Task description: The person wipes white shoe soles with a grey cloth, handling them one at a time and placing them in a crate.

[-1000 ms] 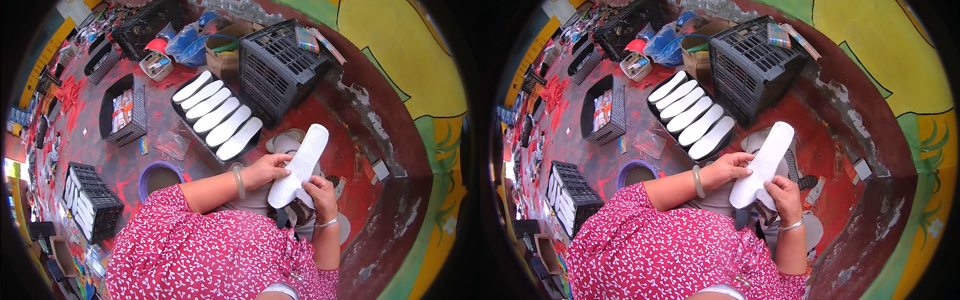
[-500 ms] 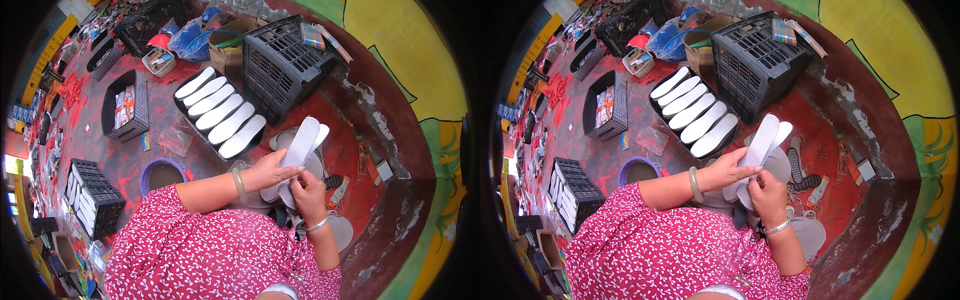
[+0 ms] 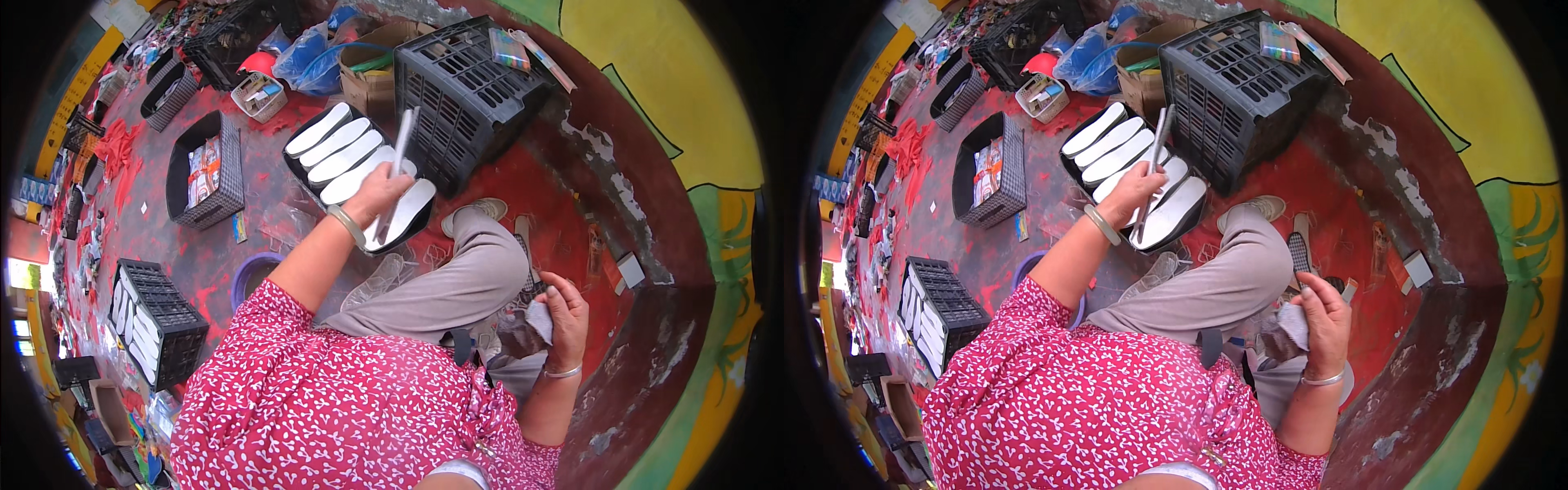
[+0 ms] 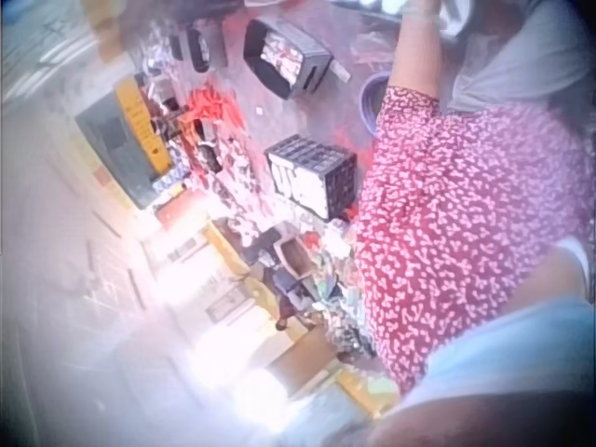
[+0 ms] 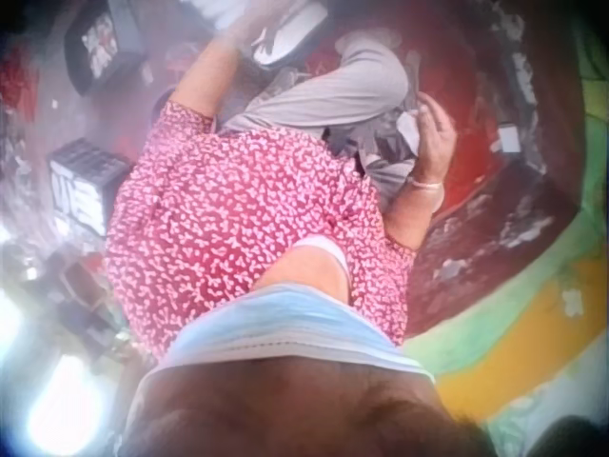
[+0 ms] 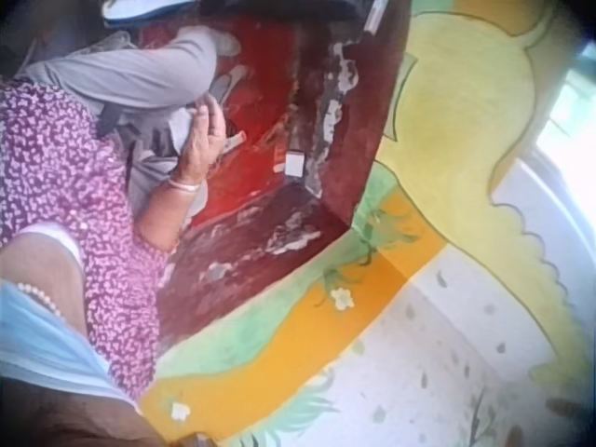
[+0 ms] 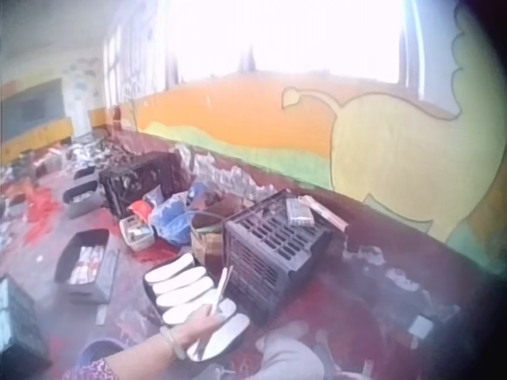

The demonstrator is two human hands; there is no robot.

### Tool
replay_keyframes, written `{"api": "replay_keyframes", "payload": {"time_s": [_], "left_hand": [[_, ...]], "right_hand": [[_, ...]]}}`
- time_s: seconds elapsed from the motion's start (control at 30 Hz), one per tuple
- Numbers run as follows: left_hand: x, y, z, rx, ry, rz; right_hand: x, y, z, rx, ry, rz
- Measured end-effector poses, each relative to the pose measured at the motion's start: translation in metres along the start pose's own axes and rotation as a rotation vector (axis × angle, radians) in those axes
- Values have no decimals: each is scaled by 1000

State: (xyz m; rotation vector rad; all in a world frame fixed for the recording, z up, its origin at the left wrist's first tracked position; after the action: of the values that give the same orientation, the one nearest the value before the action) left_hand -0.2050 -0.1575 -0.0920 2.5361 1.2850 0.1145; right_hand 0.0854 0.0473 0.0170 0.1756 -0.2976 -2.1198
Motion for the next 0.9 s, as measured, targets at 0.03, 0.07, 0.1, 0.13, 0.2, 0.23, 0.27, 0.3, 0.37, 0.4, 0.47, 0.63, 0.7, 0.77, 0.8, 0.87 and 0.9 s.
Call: {"api": "replay_keyframes", "payload": {"time_s": [0.03,0.07,0.1,0.13,0.2,0.23,0.27,0.3,0.37,0.4,0.47,0.63,0.7,0.77,0.8,0.87,0.9], "left_hand": [[-16,-14,19,-20,-160,-48],[-26,-23,34,-36,-321,-93],[-29,-24,44,-96,-423,-91],[-30,-26,62,-99,-559,-122],[-14,-25,84,-183,-691,-85],[-6,-21,89,-224,-729,-39],[-2,-21,101,-259,-740,-38],[2,-21,111,-250,-762,-44],[8,-19,117,-240,-810,-54],[11,-18,114,-240,-835,-57],[13,-19,109,-296,-848,-54],[-29,-41,89,-234,-915,-175],[-63,-57,85,-233,-954,-277],[-100,-74,76,-228,-984,-342],[-118,-83,71,-222,-1005,-368],[-146,-100,64,-251,-992,-371],[-157,-111,69,-273,-1007,-371]], "right_hand": [[-16,-1,-13,9,-22,-38],[-25,-1,-25,34,-62,-67],[-32,-1,-36,61,-102,-92],[-38,-2,-48,88,-142,-117],[-49,-7,-67,137,-149,-142],[-51,-9,-72,151,-145,-140],[-54,-10,-75,166,-138,-137],[-57,-12,-77,172,-143,-137],[-62,-17,-80,182,-152,-126],[-68,-20,-82,189,-127,-152],[-82,-25,-88,207,-81,-194],[-92,-26,-96,221,-111,-233],[-88,-24,-96,249,-88,-235],[-90,-23,-101,265,-66,-221],[-89,-23,-104,276,-67,-222],[-85,-21,-105,300,-67,-226],[-84,-21,-108,326,-72,-242]]}}
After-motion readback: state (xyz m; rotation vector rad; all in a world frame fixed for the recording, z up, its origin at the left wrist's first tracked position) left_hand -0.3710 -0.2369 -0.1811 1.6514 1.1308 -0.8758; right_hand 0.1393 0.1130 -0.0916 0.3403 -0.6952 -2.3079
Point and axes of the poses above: each hand's wrist, its own y-axis away from the middle knuckle, its own x-axis out of the palm, z = x × y, the point moved 4 cm from there along -y, towards the middle knuckle, and after that the axes turned 3 degrees about z, right-handed, at the moved point
